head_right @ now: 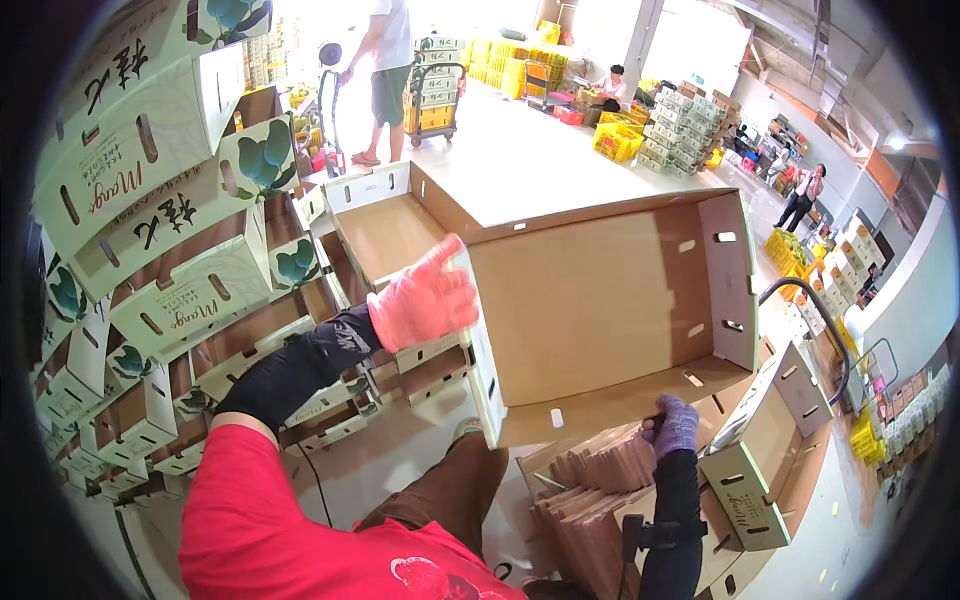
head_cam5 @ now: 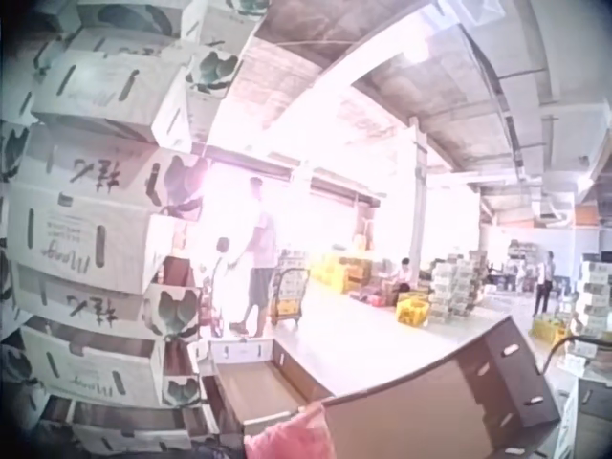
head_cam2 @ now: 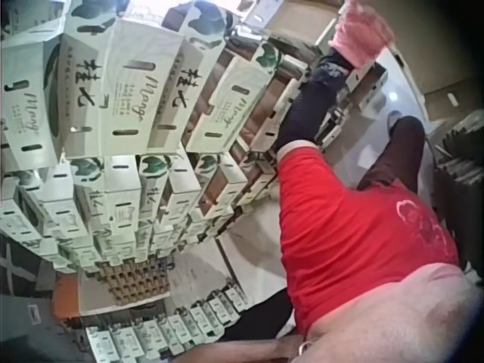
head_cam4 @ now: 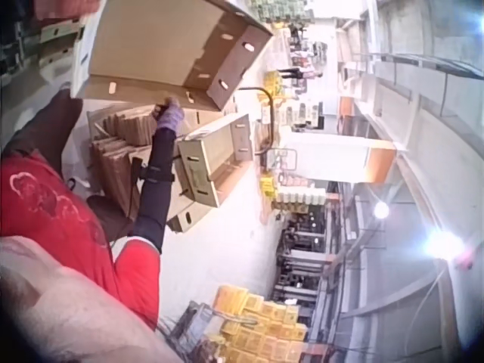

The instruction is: Assemble cardboard mango boxes by folding the flaps and stacking them.

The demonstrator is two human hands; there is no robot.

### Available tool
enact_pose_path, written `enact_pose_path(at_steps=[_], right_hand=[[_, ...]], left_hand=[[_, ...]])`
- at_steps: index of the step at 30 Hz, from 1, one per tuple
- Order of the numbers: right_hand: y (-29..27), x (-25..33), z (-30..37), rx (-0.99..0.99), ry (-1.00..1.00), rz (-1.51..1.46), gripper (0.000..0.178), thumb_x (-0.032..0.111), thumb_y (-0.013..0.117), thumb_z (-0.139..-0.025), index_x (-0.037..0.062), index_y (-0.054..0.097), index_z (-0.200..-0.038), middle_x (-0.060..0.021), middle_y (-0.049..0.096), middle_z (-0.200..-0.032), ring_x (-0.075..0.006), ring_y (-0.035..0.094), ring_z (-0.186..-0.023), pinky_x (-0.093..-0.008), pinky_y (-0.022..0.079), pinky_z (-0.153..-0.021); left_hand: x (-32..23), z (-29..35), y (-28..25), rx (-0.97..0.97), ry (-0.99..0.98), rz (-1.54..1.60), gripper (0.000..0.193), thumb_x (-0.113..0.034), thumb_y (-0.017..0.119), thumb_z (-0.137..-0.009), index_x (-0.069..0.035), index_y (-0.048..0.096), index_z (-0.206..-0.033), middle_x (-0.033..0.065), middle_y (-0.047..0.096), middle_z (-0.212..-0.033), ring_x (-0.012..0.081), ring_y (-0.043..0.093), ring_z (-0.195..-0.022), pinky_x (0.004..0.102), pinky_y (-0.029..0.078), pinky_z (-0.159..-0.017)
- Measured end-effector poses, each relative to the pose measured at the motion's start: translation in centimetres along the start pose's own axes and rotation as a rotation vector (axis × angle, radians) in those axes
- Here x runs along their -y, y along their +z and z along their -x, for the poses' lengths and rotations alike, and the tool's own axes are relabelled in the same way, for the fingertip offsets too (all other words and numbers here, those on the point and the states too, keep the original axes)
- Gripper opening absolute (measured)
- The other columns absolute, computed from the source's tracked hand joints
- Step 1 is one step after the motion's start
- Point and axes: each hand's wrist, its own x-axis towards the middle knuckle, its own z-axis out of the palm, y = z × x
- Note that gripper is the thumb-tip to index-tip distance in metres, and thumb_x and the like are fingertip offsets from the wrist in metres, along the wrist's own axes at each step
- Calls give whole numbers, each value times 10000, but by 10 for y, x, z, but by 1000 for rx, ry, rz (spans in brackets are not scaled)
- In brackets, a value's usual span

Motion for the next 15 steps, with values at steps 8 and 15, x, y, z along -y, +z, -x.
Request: enact_pose_path(at_steps=[8, 15], right_hand=[[77, 2, 18, -41, -50, -79, 158, 176, 552, -827, 20, 548, -849, -115, 602, -663, -174, 579, -489, -276, 496, -389], [132, 43, 34, 204, -137, -336, 208, 215, 531, -893, 30, 544, -987, -125, 628, -823, -197, 630, -679, -338, 550, -592]], left_hand=[[-80, -49, 100, 23, -251, -974, 698, -471, 537, -794, -89, 373, -1355, 190, 436, -1326, 347, 399, -1243, 513, 205, -1074], [36, -81, 59, -101, -344, -1170, 74, -120, 533, -774, -113, 599, -806, 74, 648, -713, 281, 663, -673, 433, 486, -472]])
